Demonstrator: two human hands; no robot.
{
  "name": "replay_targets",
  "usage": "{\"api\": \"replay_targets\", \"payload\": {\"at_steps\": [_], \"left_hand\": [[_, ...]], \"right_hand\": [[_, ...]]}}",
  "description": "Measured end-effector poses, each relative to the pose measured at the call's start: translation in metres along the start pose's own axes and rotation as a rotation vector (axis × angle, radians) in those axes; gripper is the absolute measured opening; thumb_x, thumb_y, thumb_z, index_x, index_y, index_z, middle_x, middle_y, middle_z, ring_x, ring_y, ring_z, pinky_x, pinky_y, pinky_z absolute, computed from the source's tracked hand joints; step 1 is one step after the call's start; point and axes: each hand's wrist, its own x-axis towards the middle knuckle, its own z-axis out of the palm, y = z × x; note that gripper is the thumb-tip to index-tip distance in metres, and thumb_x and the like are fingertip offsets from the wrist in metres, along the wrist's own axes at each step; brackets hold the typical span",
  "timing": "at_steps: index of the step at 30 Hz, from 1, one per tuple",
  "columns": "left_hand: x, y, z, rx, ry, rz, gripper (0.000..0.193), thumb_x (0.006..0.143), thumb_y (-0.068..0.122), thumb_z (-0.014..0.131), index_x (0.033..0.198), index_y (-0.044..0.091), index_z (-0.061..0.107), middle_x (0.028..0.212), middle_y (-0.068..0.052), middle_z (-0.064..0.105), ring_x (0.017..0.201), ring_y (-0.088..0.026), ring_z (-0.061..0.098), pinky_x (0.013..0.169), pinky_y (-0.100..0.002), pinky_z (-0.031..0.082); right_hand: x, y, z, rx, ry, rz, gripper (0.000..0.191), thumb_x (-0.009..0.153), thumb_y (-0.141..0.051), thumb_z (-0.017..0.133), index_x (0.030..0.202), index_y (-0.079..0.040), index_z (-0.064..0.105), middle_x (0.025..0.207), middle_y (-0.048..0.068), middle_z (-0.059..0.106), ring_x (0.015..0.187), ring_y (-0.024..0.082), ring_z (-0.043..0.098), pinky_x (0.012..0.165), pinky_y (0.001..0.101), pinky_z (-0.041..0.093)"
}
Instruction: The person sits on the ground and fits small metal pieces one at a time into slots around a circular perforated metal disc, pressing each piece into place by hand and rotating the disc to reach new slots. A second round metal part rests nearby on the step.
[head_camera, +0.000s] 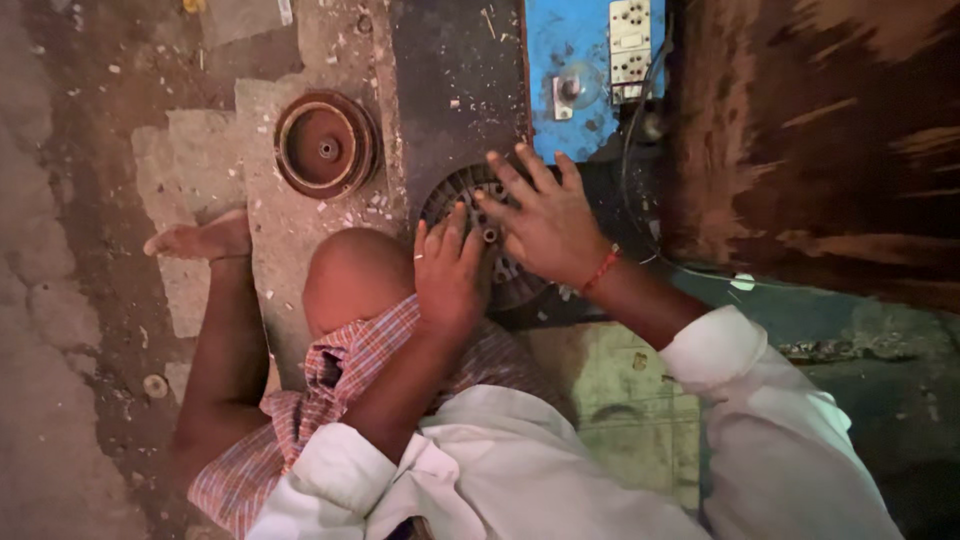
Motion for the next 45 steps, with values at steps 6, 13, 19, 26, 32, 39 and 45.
{"api": "replay_targets", "payload": {"at_steps": [6,13,19,26,32,39,45], "left_hand": [[0.003,-0.002,-0.002,-0.021,0.008,0.028,0.043,0.086,0.020,0.069,0.127,0.006,0.064,0.147,-0.020,0.054,0.131,-0.036,0.054,0.118,-0.059,0.033],[0.003,0.001,-0.004,-0.013,0.017,0.033,0.038,0.091,0.019,0.067,0.126,0.005,0.064,0.146,-0.020,0.055,0.132,-0.036,0.054,0.120,-0.059,0.032],[0.003,0.001,-0.008,-0.044,0.037,0.039,0.036,0.093,0.021,0.067,0.125,0.005,0.063,0.147,-0.021,0.055,0.132,-0.037,0.053,0.119,-0.060,0.031],[0.005,0.006,-0.010,-0.122,0.069,-0.026,0.044,0.091,0.022,0.073,0.129,0.003,0.062,0.144,-0.019,0.057,0.127,-0.038,0.056,0.118,-0.059,0.034],[0.007,0.002,-0.009,-0.098,0.077,0.003,0.041,0.092,0.023,0.074,0.127,0.003,0.064,0.144,-0.019,0.058,0.126,-0.038,0.056,0.117,-0.058,0.036],[0.006,0.000,-0.005,-0.092,0.073,0.016,0.040,0.091,0.024,0.074,0.124,0.002,0.065,0.143,-0.020,0.058,0.126,-0.039,0.056,0.116,-0.058,0.037],[0.005,-0.003,-0.002,-0.075,0.072,0.024,0.040,0.091,0.024,0.075,0.124,0.003,0.065,0.144,-0.020,0.057,0.126,-0.039,0.056,0.116,-0.058,0.037]], "right_hand": [[0.004,-0.002,-0.003,-0.022,0.005,-0.014,0.054,0.081,-0.029,0.070,0.134,-0.017,0.067,0.157,0.015,0.046,0.144,0.041,0.040,0.108,0.0662,0.031],[0.009,-0.003,-0.002,-0.044,0.027,-0.033,0.051,0.082,-0.027,0.070,0.132,-0.018,0.069,0.152,0.013,0.052,0.144,0.038,0.041,0.111,0.0635,0.032],[-0.003,-0.002,-0.008,-0.035,-0.004,-0.030,0.050,0.081,-0.023,0.070,0.131,-0.017,0.070,0.144,0.012,0.056,0.144,0.036,0.042,0.111,0.0610,0.035],[-0.009,-0.003,0.004,0.077,0.091,0.018,0.046,0.089,-0.025,0.073,0.134,-0.016,0.068,0.149,0.012,0.054,0.143,0.035,0.045,0.112,0.0542,0.038],[-0.006,0.001,0.005,0.203,0.136,0.059,0.056,0.089,-0.027,0.075,0.142,-0.014,0.061,0.151,0.016,0.051,0.140,0.039,0.046,0.110,0.0531,0.038],[0.008,0.005,0.001,0.143,0.107,-0.017,0.052,0.086,-0.026,0.074,0.137,-0.019,0.065,0.151,0.014,0.052,0.136,0.037,0.050,0.109,0.0526,0.040],[0.006,0.005,0.001,0.069,0.106,-0.066,0.043,0.089,-0.026,0.072,0.131,-0.018,0.069,0.147,0.012,0.056,0.135,0.036,0.050,0.105,0.0538,0.040]]}}
